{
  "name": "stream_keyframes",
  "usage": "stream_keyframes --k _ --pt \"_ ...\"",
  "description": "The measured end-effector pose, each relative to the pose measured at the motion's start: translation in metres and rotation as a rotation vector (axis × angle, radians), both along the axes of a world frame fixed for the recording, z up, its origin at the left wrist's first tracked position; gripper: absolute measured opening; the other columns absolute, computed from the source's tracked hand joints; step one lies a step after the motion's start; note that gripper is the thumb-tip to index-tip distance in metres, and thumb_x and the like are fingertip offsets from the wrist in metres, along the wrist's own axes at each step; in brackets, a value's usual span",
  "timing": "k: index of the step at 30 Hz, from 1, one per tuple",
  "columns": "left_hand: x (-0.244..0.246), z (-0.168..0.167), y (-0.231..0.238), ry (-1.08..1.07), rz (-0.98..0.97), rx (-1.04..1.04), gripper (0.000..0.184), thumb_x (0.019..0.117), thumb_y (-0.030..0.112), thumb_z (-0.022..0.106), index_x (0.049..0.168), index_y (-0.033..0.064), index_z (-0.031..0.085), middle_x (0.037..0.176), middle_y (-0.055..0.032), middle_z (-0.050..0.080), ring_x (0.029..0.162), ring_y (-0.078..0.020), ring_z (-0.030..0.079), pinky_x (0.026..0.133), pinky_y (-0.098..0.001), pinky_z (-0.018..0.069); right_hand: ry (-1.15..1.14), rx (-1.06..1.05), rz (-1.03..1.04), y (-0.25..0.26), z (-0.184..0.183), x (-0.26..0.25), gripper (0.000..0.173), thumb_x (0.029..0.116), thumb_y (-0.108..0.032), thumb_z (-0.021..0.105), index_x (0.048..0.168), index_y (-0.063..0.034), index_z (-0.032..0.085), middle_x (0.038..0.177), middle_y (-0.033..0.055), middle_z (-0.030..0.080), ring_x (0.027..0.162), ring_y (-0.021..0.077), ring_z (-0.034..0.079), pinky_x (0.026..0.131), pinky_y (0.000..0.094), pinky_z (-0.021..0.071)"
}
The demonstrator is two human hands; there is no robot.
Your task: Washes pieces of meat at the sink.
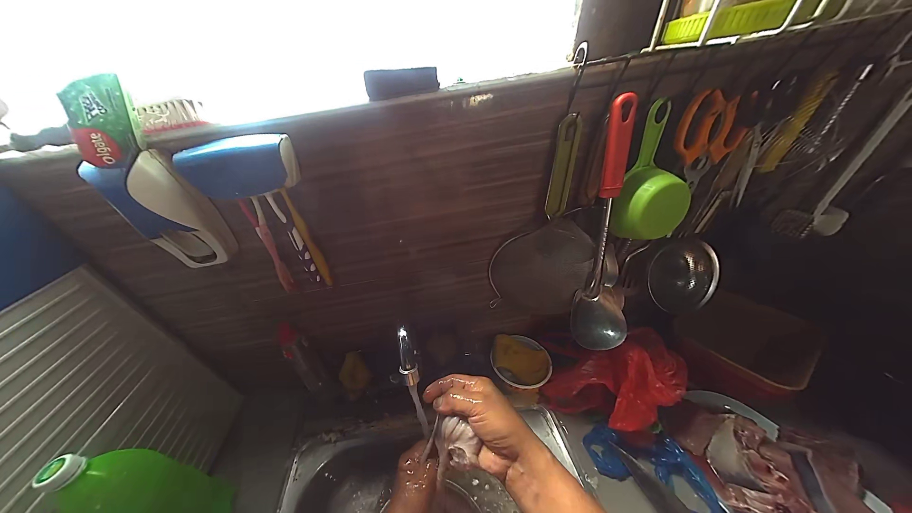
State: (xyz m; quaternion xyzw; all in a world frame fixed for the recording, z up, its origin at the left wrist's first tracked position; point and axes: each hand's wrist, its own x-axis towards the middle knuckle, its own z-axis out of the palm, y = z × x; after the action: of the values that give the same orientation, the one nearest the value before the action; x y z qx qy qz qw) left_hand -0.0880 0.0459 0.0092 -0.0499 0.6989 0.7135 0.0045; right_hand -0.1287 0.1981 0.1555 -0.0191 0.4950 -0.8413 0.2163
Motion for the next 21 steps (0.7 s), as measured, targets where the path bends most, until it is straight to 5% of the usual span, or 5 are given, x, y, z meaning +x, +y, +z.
stream_keyframes --k 9,14,18,19,21 --pt "-0.009 0.018 -0.004 -0.037 -0.057 -0.007 0.017 0.0952 0.011 0.065 0.106 0.0013 0.074 0.088 -0.0043 0.074 0.078 -0.0097 0.069 0.074 -0.0301 0.0591 0.075 -0.096 -0.077 0.016 0.023 -0.001 0.014 0.09 -0.004 0.062 0.101 -0.0013 0.071 0.069 0.0033 0.06 0.054 0.0088 0.056 0.049 0.0249 0.0498" --pt "-0.003 0.035 -0.028 -0.076 -0.173 0.601 0.031 0.0883 0.035 0.078 0.097 0.0053 0.075 0.087 -0.0114 0.075 0.077 -0.0171 0.072 0.072 -0.0351 0.0616 0.153 0.075 -0.187 0.045 0.003 -0.016 0.013 0.0918 -0.002 0.06 0.1 -0.0009 0.07 0.076 0.0044 0.064 0.062 0.0108 0.06 0.056 0.0266 0.0542" --pt "-0.003 0.047 -0.04 -0.105 -0.22 0.843 0.027 0.0861 0.03 0.071 0.096 0.0054 0.078 0.092 -0.0131 0.075 0.085 -0.021 0.073 0.078 -0.039 0.0607 0.159 0.51 -0.176 0.058 -0.04 -0.024 0.016 0.0929 -0.011 0.062 0.105 -0.0034 0.069 0.076 0.0052 0.062 0.055 0.0122 0.054 0.048 0.0281 0.0462" --pt "-0.003 0.049 -0.041 -0.106 -0.211 0.859 0.028 0.0861 0.028 0.069 0.097 0.0043 0.078 0.093 -0.0139 0.075 0.086 -0.022 0.073 0.08 -0.0402 0.0605 0.197 0.713 -0.106 0.06 -0.049 -0.023 0.02 0.0946 -0.017 0.063 0.109 -0.0048 0.07 0.083 0.0077 0.066 0.063 0.0157 0.061 0.055 0.0329 0.0523" --pt "-0.004 0.052 -0.04 -0.085 -0.204 0.827 0.027 0.086 0.025 0.064 0.097 0.0044 0.077 0.093 -0.0127 0.075 0.087 -0.021 0.072 0.081 -0.0398 0.0599 0.252 1.032 0.083 0.057 -0.059 -0.015 0.037 0.0955 -0.032 0.064 0.124 -0.0077 0.069 0.115 0.0138 0.071 0.105 0.0259 0.069 0.093 0.0472 0.0566"
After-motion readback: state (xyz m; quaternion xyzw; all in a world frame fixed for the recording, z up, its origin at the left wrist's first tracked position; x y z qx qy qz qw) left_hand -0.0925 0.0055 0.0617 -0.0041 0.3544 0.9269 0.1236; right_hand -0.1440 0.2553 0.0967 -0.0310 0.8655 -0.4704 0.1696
